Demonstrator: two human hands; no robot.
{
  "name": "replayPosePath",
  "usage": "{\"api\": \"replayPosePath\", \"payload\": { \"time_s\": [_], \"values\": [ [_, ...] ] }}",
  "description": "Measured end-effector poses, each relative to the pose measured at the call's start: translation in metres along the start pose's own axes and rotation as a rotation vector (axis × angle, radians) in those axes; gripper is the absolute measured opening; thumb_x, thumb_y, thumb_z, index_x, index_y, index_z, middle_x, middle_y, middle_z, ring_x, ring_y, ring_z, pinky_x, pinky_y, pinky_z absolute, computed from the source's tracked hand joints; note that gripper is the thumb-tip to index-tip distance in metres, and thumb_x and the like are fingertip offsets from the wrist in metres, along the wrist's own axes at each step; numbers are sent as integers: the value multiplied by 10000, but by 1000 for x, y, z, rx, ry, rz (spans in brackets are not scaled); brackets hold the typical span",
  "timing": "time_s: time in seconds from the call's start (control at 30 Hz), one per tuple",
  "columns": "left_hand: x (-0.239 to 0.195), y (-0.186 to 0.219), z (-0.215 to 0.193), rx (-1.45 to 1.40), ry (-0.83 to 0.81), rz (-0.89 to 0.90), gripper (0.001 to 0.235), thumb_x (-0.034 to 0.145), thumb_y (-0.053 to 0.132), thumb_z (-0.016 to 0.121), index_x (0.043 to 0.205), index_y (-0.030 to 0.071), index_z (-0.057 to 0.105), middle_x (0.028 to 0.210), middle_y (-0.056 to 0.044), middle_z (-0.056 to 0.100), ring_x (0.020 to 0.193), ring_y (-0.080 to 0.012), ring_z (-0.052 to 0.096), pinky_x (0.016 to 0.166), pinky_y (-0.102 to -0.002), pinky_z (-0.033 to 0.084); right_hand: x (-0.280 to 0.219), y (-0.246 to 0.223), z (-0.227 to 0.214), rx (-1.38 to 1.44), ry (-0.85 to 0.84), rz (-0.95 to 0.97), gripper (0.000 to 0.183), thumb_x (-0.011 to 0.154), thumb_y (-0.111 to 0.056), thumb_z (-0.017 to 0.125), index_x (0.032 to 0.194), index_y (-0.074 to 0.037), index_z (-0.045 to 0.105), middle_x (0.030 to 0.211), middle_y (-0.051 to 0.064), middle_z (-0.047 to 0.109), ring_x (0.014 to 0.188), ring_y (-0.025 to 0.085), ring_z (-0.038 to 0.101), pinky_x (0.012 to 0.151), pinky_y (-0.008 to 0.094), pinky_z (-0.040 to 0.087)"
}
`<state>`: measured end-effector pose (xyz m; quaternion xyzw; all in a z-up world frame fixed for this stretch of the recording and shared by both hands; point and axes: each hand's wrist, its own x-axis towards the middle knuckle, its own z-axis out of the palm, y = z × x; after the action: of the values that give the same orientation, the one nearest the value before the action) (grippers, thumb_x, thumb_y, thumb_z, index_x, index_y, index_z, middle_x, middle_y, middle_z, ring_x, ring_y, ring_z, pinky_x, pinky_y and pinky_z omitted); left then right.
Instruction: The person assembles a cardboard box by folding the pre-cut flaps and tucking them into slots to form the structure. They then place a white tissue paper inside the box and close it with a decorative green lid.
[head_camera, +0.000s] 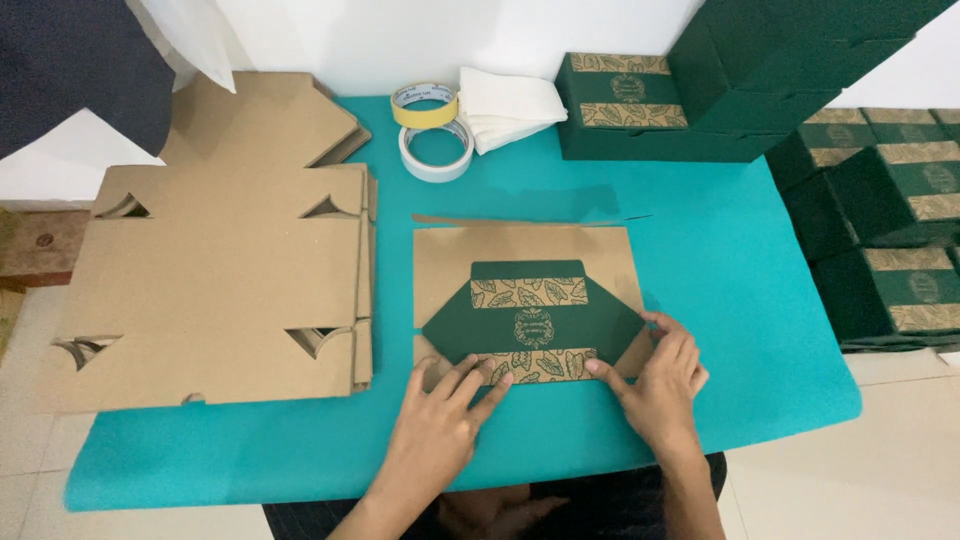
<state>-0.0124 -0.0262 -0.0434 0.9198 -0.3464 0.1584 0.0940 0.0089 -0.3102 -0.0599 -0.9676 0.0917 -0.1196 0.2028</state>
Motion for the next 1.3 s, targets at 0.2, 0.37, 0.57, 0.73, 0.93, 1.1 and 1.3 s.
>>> {"api": "replayPosePath", "payload": {
  "time_s": [0.2, 0.37, 0.57, 0.73, 0.93, 1.1, 1.3],
  "values": [
    [-5, 6, 7, -78, 21, -71, 505, 793, 57, 619, 1293, 130, 633, 1291, -132, 589, 1241, -297, 531, 984, -537, 376, 11, 11, -19, -142, 12, -6, 1024, 612, -669, 715, 1450, -172, 399, 1346, 78, 459, 1226, 312, 454, 912, 491, 327],
    [-3, 17, 14, 1, 24, -104, 364, 914, 116, 536, 1259, 104, 649, 1211, -135, 604, 1142, -316, 572, 983, -523, 392, 16, -32, -35, -127, 61, -146, 572, 895, -262, 637, 1420, -162, 432, 1404, 131, 421, 1242, 339, 447, 897, 488, 334],
    [16, 26, 19, 158, 124, -38, 140, 934, 101, 594, 1046, 73, 672, 950, -82, 602, 886, -246, 573, 893, -420, 489, 66, -65, -17, 136, -229, -388, 792, 858, -522, 627, 1493, -160, 323, 1543, 121, 298, 1444, 324, 283, 1086, 548, 275],
    [36, 27, 29, 293, 146, -173, 100, 898, 120, 614, 998, 130, 618, 954, -65, 606, 840, -222, 580, 696, -329, 497, 105, -75, -17, 163, -295, -503, 983, 738, -359, 833, 1522, -137, 282, 1371, 196, 413, 1285, 371, 415, 1044, 496, 382],
    [37, 29, 42, 286, 176, -243, 83, 928, 133, 623, 1007, 132, 597, 954, -66, 583, 901, -217, 585, 760, -336, 511, 70, -91, -59, 270, -25, -581, 345, 941, -136, 622, 1264, -44, 542, 1189, 132, 534, 1146, 302, 535, 990, 398, 438],
    [-2, 31, 11, 221, 368, 7, 146, 988, 259, 652, 1099, 164, 668, 1057, -31, 639, 942, -182, 607, 826, -352, 501, 3, -52, -66, 331, 102, -676, 155, 944, -84, 588, 1087, -46, 541, 1050, 130, 632, 984, 269, 652, 879, 353, 510],
    [-62, 35, 29, 107, 466, 179, 224, 1008, 353, 620, 1159, 196, 568, 1132, -14, 575, 968, -148, 628, 815, -340, 541, -50, -37, -75, 442, 1, -734, 128, 934, -107, 527, 993, -108, 640, 1070, 68, 719, 1001, 245, 716, 904, 376, 565]
  ]
}}
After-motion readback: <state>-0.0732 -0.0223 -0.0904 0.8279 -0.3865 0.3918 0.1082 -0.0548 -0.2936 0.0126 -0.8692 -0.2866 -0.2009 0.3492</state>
